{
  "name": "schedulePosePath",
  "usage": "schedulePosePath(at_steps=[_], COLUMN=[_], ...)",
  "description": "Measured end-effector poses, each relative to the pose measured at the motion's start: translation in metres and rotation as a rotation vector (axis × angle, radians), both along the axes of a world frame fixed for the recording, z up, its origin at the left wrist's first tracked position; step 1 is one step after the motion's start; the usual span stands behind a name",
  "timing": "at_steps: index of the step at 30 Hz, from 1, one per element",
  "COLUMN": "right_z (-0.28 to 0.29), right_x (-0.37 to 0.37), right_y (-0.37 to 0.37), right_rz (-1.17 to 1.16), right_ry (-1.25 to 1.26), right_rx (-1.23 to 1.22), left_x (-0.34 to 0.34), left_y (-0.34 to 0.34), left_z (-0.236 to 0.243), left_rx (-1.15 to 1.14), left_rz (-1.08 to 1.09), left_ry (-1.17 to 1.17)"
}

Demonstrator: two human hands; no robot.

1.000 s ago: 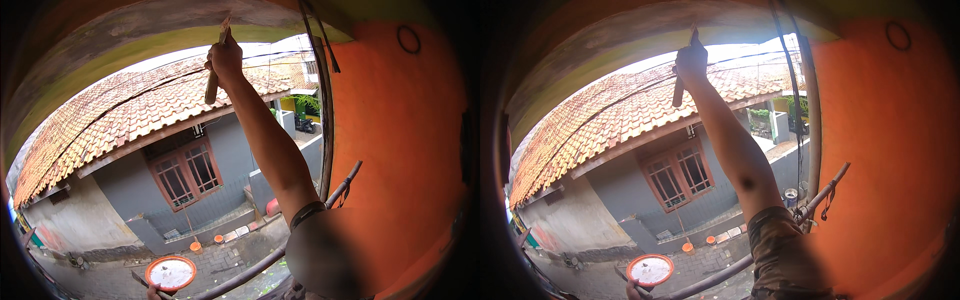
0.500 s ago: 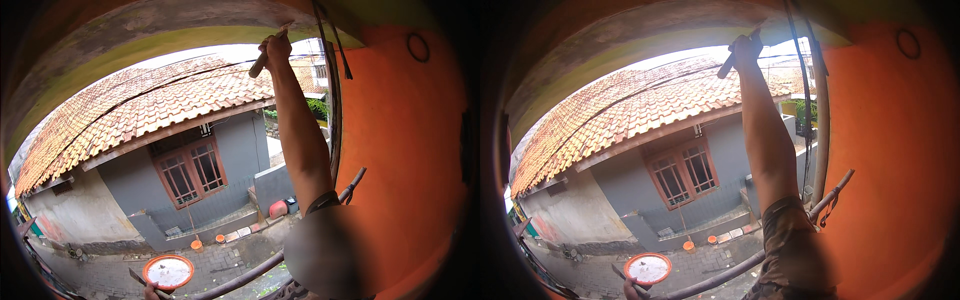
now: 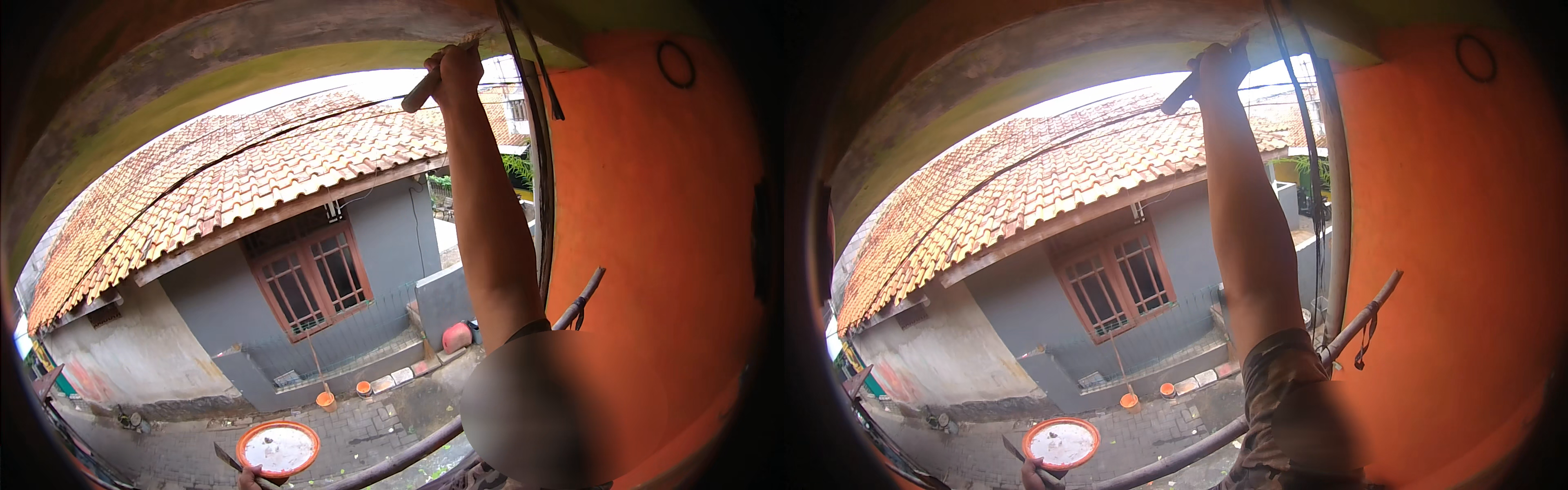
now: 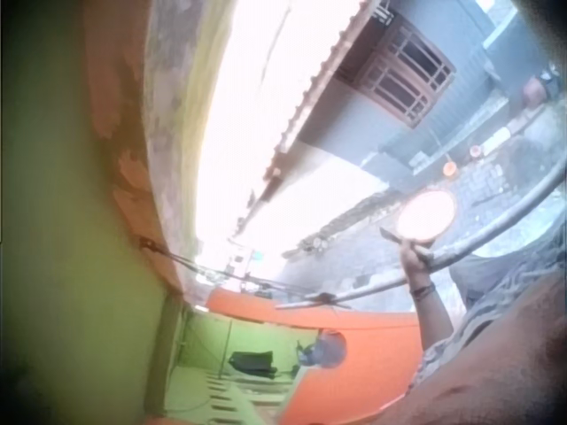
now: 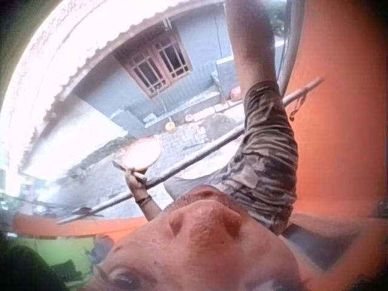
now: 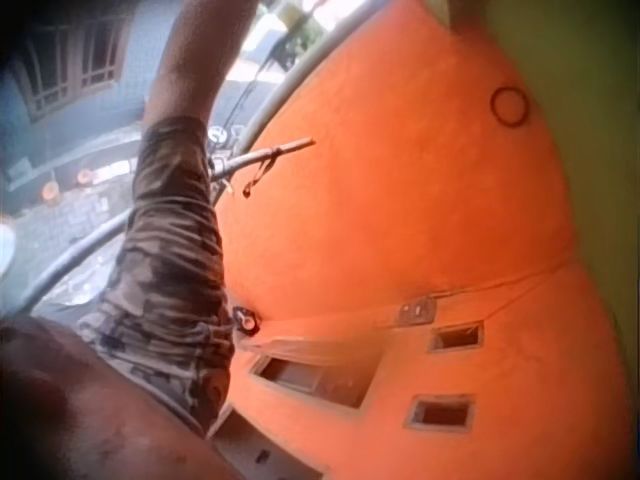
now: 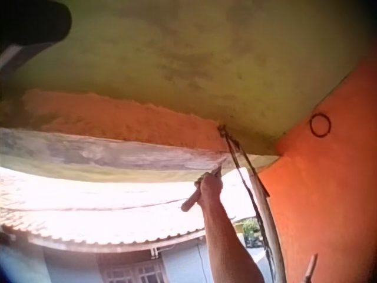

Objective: The person applies plaster to a wall using a trowel and a small orange container. They repeatedly scoop plaster from the container and smooth it onto the wall surface while standing on scaffolding.

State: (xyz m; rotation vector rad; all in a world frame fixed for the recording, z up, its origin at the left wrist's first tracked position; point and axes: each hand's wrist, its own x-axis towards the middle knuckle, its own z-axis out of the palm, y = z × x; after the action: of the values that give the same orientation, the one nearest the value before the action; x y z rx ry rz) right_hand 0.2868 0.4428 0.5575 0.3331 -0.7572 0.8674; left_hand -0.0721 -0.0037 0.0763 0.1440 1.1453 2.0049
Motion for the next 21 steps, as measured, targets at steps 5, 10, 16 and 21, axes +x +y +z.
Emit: schedulePosePath(at_steps=[5, 10, 16, 21], right_z=[0.017, 0.013, -0.021, -0.03], right_x=[-0.014, -0.071, -0.109, -0.046], right_y=[-0.019, -0.083, -0.096, -0.064], right_rz=[-0.135, 0.094, -0.298, 0.098], right_ry=[-0.045, 0.026, -0.406, -0.127], right_rx=[-0.055, -0.007, 0.011, -0.025], left_x=[0.018, 0.024, 0.015, 0.003], left_y=[0.004, 0.003, -0.001, -0.013], left_z=[0.015, 0.013, 0.002, -0.006], left_rx=[-0.075, -0.074, -0.042, -0.064], left_rz=[0.122, 0.104, 0.075, 0.068], left_ry=[-0.026, 0.034, 0.068, 0.032])
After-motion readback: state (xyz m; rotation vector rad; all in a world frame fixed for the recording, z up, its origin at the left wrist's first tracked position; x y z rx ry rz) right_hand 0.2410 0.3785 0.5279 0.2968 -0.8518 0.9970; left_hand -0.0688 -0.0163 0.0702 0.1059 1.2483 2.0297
